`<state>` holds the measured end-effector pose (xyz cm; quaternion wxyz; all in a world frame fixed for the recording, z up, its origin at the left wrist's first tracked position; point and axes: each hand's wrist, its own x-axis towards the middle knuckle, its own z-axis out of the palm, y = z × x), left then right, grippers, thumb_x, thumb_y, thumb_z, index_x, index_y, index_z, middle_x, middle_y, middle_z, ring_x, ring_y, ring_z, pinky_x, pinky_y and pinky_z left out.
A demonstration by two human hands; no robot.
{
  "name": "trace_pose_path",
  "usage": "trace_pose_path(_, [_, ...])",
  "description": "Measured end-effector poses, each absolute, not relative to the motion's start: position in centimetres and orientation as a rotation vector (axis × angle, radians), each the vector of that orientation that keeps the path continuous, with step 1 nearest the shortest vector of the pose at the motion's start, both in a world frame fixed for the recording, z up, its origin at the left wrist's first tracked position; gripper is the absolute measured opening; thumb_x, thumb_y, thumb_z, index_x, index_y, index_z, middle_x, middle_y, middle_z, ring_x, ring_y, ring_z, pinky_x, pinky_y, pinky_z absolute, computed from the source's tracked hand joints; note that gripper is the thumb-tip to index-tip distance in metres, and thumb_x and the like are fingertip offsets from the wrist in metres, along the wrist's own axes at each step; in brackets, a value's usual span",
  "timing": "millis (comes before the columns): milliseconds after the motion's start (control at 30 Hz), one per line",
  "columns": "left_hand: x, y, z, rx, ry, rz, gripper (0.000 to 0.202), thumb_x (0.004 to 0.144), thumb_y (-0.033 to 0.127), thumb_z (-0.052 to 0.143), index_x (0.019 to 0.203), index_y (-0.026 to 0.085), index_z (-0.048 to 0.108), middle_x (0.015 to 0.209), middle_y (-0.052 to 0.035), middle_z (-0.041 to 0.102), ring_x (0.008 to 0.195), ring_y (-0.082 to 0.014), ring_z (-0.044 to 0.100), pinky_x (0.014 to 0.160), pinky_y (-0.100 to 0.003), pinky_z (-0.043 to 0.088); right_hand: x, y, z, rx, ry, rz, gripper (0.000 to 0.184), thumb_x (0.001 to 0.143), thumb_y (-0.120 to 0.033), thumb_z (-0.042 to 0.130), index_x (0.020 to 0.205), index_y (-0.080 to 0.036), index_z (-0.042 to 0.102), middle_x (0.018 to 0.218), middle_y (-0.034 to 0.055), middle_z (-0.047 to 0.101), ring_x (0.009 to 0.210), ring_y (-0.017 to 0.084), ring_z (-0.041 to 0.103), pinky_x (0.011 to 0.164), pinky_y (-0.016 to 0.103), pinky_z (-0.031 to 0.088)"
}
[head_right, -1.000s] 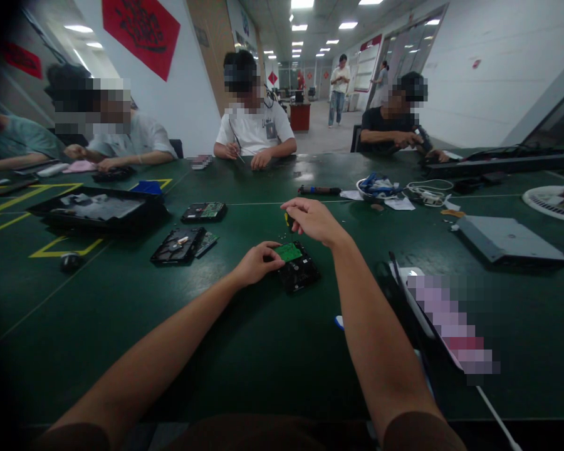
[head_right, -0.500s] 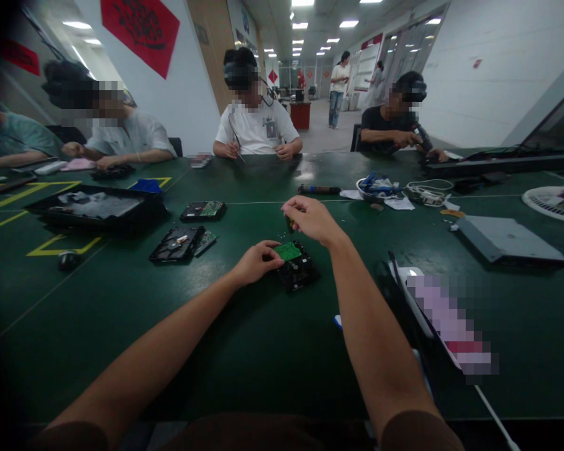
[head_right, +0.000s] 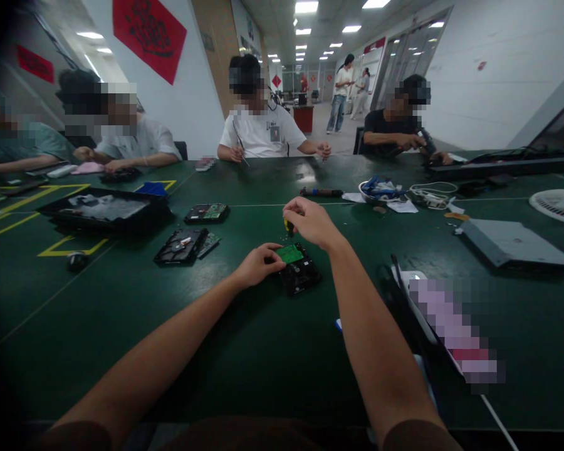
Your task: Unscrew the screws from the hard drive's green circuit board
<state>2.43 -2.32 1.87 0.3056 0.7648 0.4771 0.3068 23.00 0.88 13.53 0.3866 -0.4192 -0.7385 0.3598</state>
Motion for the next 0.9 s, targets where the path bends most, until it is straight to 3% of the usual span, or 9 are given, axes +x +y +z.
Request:
trace_pose_path(300, [2.4,-2.2,1.56,2.026,1.251,0.832,0.013,0.083,0.033,0.076,0.079,0.021,0.077,0.136,-0.0084,0.061,0.125,-0.0273,0.059,0.107,-0.044,0.046,23.31,0.98,13.4,-1.054,-1.914,0.948,0.026,0.096,-0.04,0.056,0.108,-0.022,0.07,0.089,0.0057,0.07,0.068,0.016,0.06,0.061,0.031,0.049])
trace_pose_path(533, [2.41,-2.22,1.76,2.003,1.272,0.802,0.013,0.083,0.033,0.075,0.077,0.021,0.077,0.137,-0.0076,0.06,0.125,-0.0281,0.059,0.11,-0.044,0.044,23.74,1.23,13.45,-1.169,-1.834,0.879,0.015,0.089,-0.035,0.063,0.092,-0.02,0.066,0.086,0.0062,0.071,0.066,0.015,0.06,0.057,0.03,0.045])
trace_pose_path(667, [2.47,-2.3,1.93,2.002,1.277,0.792,0.013,0.083,0.033,0.075,0.077,0.021,0.077,0.138,-0.0076,0.06,0.125,-0.0289,0.059,0.109,-0.045,0.045,23.76,1.1,13.55,-1.117,-1.821,0.947,0.016,0.092,-0.035,0.06,0.096,-0.021,0.065,0.1,0.0076,0.073,0.062,0.013,0.06,0.054,0.029,0.045])
trace_pose_path(900, [2.56,-2.45,2.04,1.999,1.278,0.804,0.013,0.083,0.032,0.076,0.077,0.02,0.076,0.136,-0.008,0.061,0.127,-0.0284,0.058,0.109,-0.044,0.045,23.61,0.96,13.56,-1.082,-1.873,0.965,0.022,0.093,-0.037,0.059,0.105,-0.022,0.07,0.09,0.0058,0.071,0.069,0.016,0.062,0.059,0.03,0.048])
